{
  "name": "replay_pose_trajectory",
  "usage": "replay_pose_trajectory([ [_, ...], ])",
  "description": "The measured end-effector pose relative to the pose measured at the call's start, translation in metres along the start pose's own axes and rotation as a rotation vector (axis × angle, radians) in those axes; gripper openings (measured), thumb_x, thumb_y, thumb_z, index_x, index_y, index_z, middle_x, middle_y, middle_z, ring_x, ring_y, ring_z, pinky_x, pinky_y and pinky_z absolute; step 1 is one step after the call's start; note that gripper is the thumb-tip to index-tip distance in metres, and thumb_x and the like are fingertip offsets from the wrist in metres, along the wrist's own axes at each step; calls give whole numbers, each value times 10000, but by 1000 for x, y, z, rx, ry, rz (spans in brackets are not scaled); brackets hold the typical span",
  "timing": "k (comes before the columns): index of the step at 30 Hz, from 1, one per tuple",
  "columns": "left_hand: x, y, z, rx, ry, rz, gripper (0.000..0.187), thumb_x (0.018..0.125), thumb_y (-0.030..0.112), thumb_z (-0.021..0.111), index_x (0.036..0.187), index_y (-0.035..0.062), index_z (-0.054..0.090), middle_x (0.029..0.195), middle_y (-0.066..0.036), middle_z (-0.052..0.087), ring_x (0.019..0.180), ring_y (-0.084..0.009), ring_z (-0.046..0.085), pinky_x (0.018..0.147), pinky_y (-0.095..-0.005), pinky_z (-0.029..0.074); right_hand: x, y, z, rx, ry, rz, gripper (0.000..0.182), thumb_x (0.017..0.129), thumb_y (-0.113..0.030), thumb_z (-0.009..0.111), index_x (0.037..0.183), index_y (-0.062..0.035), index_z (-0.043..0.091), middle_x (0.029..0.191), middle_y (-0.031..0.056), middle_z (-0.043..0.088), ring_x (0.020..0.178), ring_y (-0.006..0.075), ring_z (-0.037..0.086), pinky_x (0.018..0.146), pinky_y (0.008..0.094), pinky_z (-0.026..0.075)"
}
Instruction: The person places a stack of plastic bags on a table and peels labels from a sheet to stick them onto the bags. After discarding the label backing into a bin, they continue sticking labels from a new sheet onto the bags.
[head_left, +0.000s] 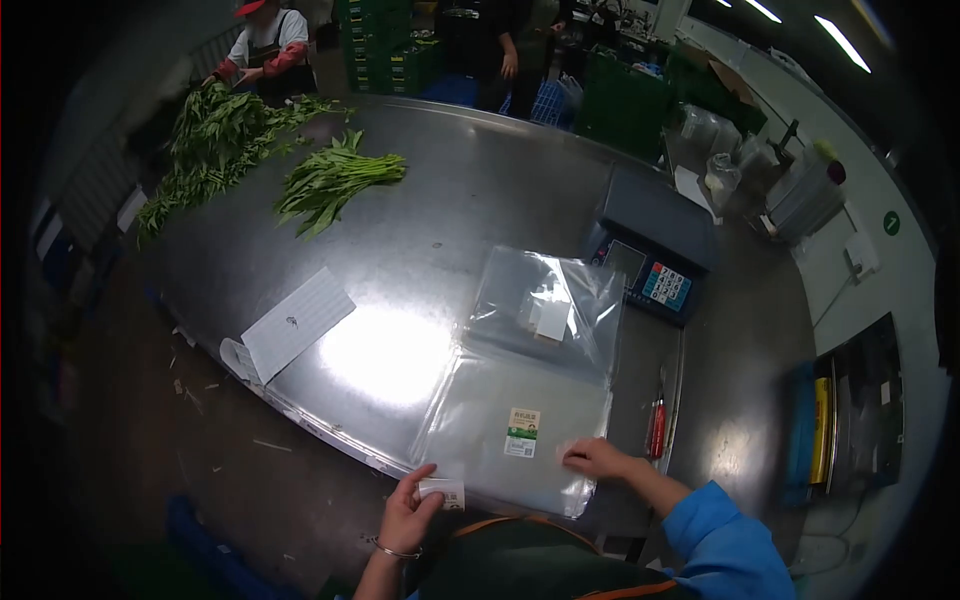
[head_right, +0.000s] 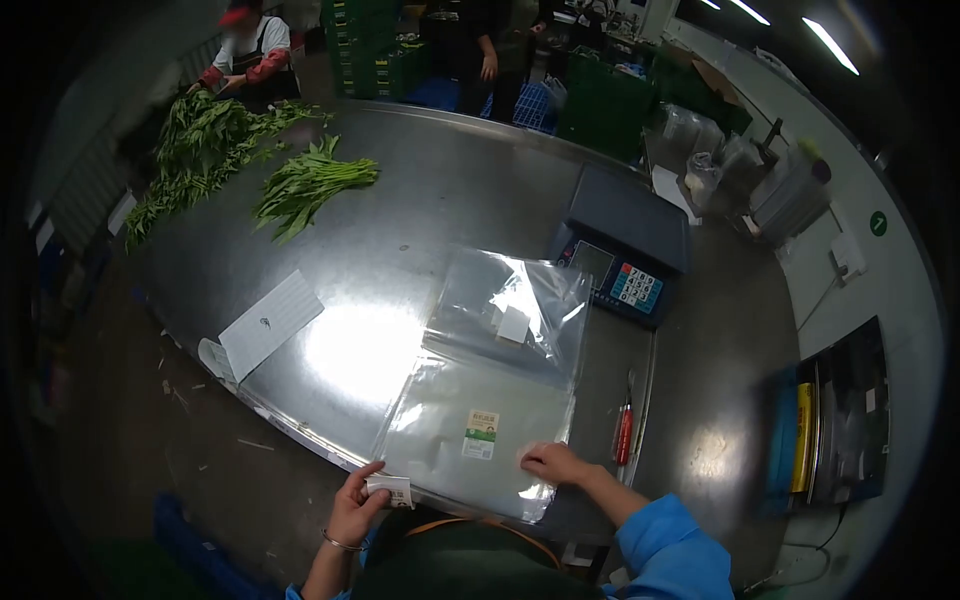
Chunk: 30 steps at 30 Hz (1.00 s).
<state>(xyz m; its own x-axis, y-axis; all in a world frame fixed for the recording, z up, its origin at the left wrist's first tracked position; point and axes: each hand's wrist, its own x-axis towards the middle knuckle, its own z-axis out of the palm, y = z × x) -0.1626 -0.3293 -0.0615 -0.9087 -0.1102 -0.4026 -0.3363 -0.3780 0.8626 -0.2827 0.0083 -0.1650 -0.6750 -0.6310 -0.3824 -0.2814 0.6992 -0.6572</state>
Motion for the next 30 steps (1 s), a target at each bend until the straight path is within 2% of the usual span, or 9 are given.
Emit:
replay_pose_trajectory([
  [2,-2,3,0,163,26,-33,170,815,62,585,963,-20,599,864,-60,624,795,-92,571,713,-212,460,-8,-9,-3,207,-10,157,190,738,-345,629,839,-184,627,838,57,566,925,193,519,776,412,368],
  [4,-4,11,1,371,65,13,149,813,87,601,900,-34,603,831,-64,627,741,-83,572,666,-210,465,-29,-31,14,-501,184,-157,181,790,-313,590,853,-151,641,806,65,590,833,226,545,766,377,394],
  [11,-3,0,0,171,-38,47,191,851,135,562,939,-34,587,835,-65,629,761,-94,578,664,-213,462,-5,-4,-9,161,82,119,213,848,-290,536,860,-101,633,881,77,629,837,185,593,722,333,459],
  [14,-9,-9,-4,405,-44,85,176,841,133,573,919,-22,596,802,-73,640,724,-93,587,639,-224,464,12,-24,-74,655,1179,449,228,877,-200,514,994,-12,569,901,90,606,854,128,546,774,265,429],
  [18,-7,8,20,652,113,83,218,819,204,599,782,-10,621,657,-119,624,612,-94,588,556,-241,450,8,-118,-77,908,984,168,241,844,-83,519,1082,-50,537,1007,36,555,889,109,512,819,285,401],
  [20,3,9,26,619,16,19,241,818,233,602,796,-5,631,669,-122,628,610,-96,592,562,-243,453,0,-168,-21,700,94,-19,221,802,-143,600,994,-34,587,939,53,591,973,123,517,882,264,382],
  [24,2,3,14,863,-322,-187,290,820,294,599,886,16,648,692,-110,638,625,-86,587,595,-236,461,38,-138,-22,575,409,53,221,757,-195,651,899,-26,637,761,88,612,736,154,587,718,277,447],
  [27,-5,-13,-10,490,-276,-340,324,802,200,632,1065,16,582,768,-48,653,688,-64,575,624,-220,469,72,-71,-7,487,263,295,380,708,-249,690,1014,-43,597,887,98,587,835,218,559,791,352,422],
  [30,-6,17,-14,363,-201,-352,577,784,69,627,1293,16,359,901,-76,639,768,-102,592,663,-218,474,61,-63,9,-306,484,230,540,668,-317,709,1126,-99,522,1044,103,505,976,273,480,876,420,348],
])
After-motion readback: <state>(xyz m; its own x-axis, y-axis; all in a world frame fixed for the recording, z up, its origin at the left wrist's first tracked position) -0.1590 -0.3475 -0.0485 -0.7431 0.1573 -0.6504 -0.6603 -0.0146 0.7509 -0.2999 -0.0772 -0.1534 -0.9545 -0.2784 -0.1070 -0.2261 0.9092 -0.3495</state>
